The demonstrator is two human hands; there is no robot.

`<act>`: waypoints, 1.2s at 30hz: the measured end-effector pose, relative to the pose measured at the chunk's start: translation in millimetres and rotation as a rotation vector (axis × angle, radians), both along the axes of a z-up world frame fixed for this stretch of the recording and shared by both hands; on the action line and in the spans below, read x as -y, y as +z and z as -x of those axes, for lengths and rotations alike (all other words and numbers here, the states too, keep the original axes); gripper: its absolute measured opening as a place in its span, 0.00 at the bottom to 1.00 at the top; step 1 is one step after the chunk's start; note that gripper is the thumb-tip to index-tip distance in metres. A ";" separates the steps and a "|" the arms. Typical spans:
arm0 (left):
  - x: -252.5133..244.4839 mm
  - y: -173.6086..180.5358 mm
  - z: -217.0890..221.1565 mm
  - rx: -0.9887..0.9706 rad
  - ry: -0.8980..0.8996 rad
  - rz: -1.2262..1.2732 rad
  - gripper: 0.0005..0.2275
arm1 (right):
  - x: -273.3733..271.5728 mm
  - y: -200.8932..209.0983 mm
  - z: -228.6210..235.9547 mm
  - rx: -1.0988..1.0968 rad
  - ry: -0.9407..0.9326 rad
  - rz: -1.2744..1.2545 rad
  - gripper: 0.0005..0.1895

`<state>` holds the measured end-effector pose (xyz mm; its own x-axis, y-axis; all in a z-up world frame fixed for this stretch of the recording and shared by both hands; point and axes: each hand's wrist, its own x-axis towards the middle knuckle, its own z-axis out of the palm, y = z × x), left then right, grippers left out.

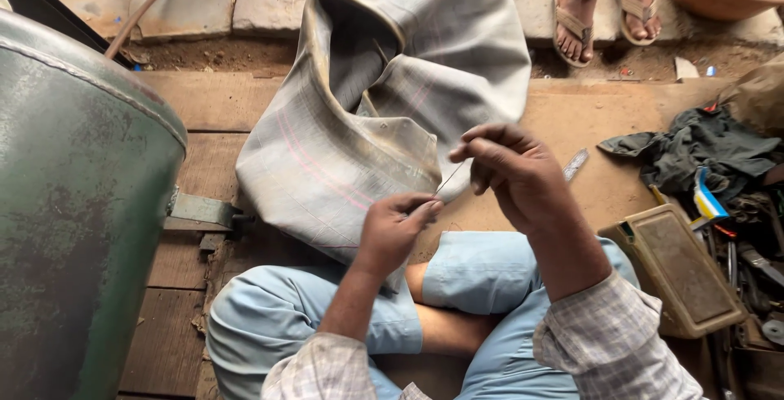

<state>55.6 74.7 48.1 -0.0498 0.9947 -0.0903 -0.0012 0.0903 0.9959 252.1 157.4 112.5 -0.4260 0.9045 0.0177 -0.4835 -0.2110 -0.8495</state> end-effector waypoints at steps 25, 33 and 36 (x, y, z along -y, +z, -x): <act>67.1 7.1 135.8 -0.566 0.422 -0.128 0.17 | -1.2 96.0 41.2 0.064 -0.034 -0.249 0.09; 61.6 19.3 126.2 -0.450 0.587 -0.164 0.18 | -6.5 75.1 73.1 0.080 0.063 -0.251 0.09; 42.4 20.1 105.1 -0.208 0.476 -0.064 0.15 | -16.3 67.6 78.4 0.022 0.140 -0.202 0.09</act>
